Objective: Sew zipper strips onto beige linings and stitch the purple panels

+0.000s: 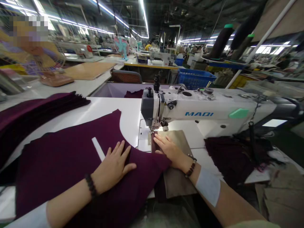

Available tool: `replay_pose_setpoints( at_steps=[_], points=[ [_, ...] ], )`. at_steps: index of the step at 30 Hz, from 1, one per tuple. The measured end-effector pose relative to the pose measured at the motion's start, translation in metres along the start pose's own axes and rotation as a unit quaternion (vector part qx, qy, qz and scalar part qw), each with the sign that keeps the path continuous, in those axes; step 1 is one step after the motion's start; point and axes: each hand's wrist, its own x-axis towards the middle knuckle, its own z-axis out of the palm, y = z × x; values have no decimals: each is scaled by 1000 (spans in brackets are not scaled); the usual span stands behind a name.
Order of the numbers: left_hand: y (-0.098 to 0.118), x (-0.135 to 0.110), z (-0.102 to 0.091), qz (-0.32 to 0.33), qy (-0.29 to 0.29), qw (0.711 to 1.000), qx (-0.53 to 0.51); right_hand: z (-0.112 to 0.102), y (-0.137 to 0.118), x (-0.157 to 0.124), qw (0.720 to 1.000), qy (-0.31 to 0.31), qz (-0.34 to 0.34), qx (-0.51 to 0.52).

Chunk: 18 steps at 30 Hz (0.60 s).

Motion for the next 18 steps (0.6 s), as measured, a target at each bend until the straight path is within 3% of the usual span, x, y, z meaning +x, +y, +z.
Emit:
replay_pose_setpoints(
  at_steps=[2, 5, 8, 12, 14, 18],
  points=[
    [-6, 6, 11, 72, -41, 996, 13, -2, -2, 0, 1000, -4, 9, -3],
    [-18, 27, 5, 197, -116, 973, -32, -7, -6, -1, 1000, -4, 17, -5],
    [-20, 34, -17, 198, -119, 972, -47, -9, -7, -2, 1000, -3, 16, -6],
    [1, -1, -31, 200, -145, 966, -71, -5, -5, -3, 1000, 1, 9, -11],
    [12, -22, -24, 219, -162, 959, -73, -4, -3, -2, 1000, 4, 4, -16],
    [22, -47, -6, 198, -112, 972, -62, -5, -5, -5, 1000, 1, 3, -27]
  ],
)
